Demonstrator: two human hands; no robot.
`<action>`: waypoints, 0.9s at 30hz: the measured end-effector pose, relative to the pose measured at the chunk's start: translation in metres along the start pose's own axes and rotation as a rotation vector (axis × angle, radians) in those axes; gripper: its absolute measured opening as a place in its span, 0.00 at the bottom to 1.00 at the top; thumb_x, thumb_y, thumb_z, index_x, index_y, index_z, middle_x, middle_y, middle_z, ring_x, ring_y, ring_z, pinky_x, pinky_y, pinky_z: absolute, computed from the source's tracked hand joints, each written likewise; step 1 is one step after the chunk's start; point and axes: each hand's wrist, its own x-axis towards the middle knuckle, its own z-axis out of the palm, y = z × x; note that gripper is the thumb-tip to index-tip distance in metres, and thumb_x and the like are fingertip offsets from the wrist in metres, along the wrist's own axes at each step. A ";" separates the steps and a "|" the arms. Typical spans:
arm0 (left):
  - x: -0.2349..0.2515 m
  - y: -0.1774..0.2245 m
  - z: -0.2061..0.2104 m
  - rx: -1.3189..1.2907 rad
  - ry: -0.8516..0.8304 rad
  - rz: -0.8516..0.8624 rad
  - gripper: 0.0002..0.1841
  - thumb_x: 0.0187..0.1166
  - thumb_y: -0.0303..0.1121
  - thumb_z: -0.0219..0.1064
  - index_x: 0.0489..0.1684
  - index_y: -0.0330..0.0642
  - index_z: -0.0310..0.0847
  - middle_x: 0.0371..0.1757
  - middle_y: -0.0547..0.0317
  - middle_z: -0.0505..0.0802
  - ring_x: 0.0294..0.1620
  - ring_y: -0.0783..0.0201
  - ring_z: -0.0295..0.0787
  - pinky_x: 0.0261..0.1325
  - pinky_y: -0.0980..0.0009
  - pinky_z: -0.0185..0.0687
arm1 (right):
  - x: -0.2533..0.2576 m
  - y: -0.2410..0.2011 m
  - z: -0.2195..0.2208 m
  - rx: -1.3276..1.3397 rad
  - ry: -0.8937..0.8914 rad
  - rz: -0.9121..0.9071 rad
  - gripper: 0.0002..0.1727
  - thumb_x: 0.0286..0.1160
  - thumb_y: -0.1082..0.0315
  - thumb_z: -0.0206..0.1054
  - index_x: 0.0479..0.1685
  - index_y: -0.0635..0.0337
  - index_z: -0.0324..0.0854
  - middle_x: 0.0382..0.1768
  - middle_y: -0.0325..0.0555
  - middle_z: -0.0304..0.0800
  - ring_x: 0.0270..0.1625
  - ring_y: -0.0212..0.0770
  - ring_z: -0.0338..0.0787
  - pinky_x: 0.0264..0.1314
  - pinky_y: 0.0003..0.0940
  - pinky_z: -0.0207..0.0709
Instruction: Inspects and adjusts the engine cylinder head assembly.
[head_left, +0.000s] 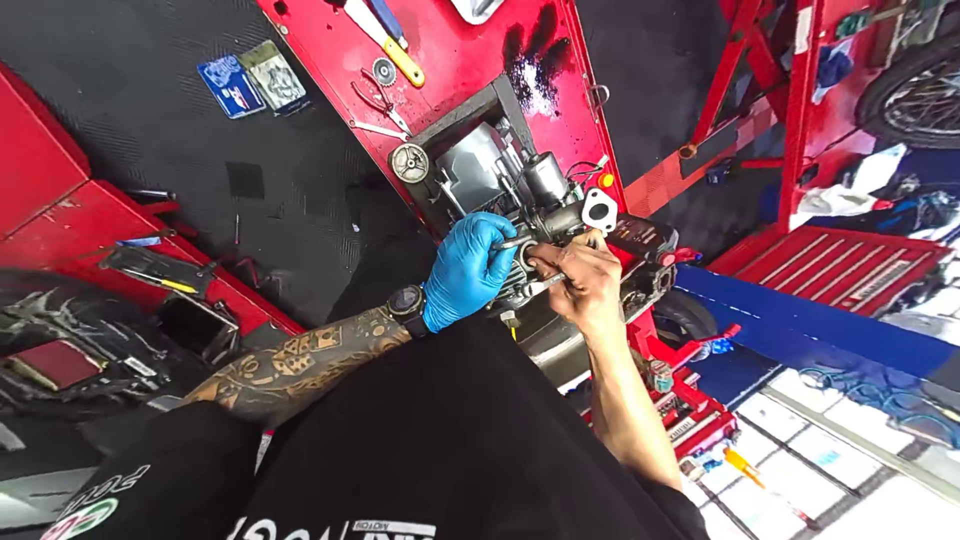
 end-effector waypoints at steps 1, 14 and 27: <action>0.001 -0.001 0.000 0.004 -0.006 0.008 0.05 0.80 0.25 0.63 0.34 0.35 0.79 0.49 0.45 0.92 0.57 0.56 0.90 0.62 0.63 0.86 | 0.000 0.000 0.001 0.004 0.005 0.003 0.11 0.79 0.68 0.65 0.41 0.61 0.94 0.26 0.45 0.92 0.29 0.37 0.84 0.50 0.40 0.72; 0.000 -0.002 0.000 0.018 0.004 0.004 0.06 0.81 0.27 0.62 0.34 0.35 0.79 0.50 0.45 0.92 0.56 0.57 0.90 0.59 0.63 0.87 | -0.003 0.002 0.004 0.043 0.025 0.021 0.11 0.80 0.68 0.64 0.40 0.60 0.94 0.25 0.45 0.92 0.28 0.36 0.84 0.50 0.39 0.73; 0.001 -0.002 0.000 0.018 0.006 0.002 0.06 0.81 0.25 0.61 0.33 0.35 0.79 0.49 0.46 0.92 0.57 0.56 0.90 0.60 0.62 0.87 | -0.006 0.005 0.009 0.065 0.069 0.009 0.11 0.80 0.68 0.65 0.42 0.61 0.94 0.26 0.45 0.93 0.28 0.36 0.84 0.53 0.39 0.73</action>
